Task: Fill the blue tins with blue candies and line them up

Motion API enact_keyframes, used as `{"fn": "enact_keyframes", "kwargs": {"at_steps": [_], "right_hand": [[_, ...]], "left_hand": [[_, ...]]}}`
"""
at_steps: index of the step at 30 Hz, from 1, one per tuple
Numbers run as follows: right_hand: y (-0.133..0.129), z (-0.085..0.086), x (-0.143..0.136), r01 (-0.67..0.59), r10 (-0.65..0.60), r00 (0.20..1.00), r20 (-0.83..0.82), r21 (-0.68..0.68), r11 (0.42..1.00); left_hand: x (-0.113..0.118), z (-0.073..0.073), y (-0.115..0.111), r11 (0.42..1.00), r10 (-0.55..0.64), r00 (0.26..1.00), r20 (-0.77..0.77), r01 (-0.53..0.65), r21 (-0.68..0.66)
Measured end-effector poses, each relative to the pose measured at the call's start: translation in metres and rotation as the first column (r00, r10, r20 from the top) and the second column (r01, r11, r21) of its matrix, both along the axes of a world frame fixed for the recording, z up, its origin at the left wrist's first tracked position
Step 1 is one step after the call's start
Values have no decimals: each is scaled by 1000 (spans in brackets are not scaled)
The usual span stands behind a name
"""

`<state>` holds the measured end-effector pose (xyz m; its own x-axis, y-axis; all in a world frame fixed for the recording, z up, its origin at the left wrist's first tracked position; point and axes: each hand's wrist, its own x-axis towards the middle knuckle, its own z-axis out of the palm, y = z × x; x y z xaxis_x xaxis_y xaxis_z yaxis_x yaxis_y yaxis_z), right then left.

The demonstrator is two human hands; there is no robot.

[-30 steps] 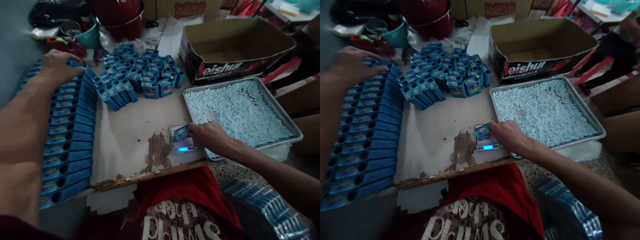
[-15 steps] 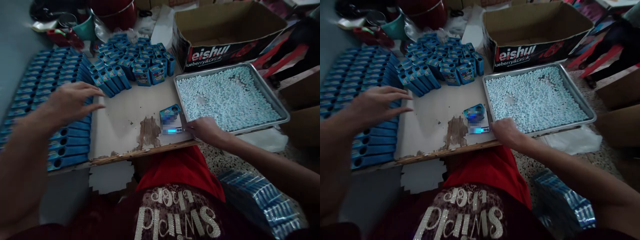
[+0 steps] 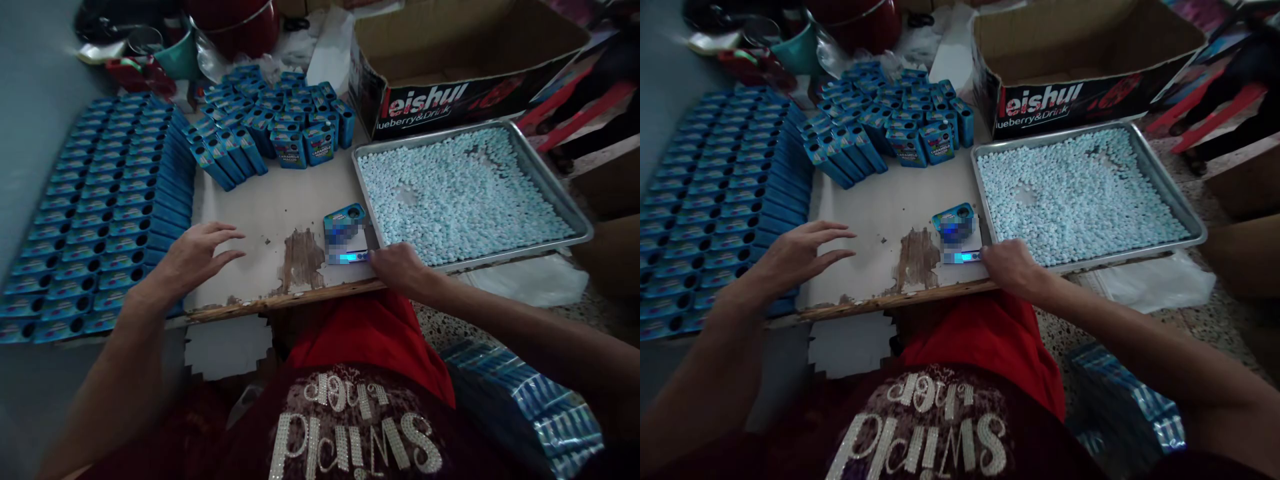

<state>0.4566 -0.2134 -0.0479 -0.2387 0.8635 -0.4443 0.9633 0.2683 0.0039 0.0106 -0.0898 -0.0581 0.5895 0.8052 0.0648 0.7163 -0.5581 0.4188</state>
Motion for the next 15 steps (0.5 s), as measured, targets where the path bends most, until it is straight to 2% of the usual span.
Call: {"fn": "enact_keyframes", "kwargs": {"at_steps": [2, 4, 7, 9, 11, 15], "right_hand": [[6, 15, 25, 71, -82, 991, 103, 107, 992], [16, 30, 55, 114, -133, 987, 86, 193, 975], [32, 41, 93, 87, -93, 995, 23, 188, 978], [38, 38, 103, 84, -86, 996, 11, 119, 989], [40, 30, 101, 78, -78, 997, 9, 69, 995], [48, 7, 90, 53, -58, 998, 35, 128, 990]], "left_hand": [[2, -3, -3, 1000, 2, 1000, 11, -2, -5], [8, -6, -4, 1000, 0, 1000, 20, 0, -21], [25, -12, -2, 997, -25, 999, 31, 27, -68], [39, -15, -1, 995, -52, 998, 47, 56, -85], [53, -15, 0, 992, -80, 995, 67, 87, -96], [77, -13, -4, 984, -111, 986, 121, 126, -122]]}}
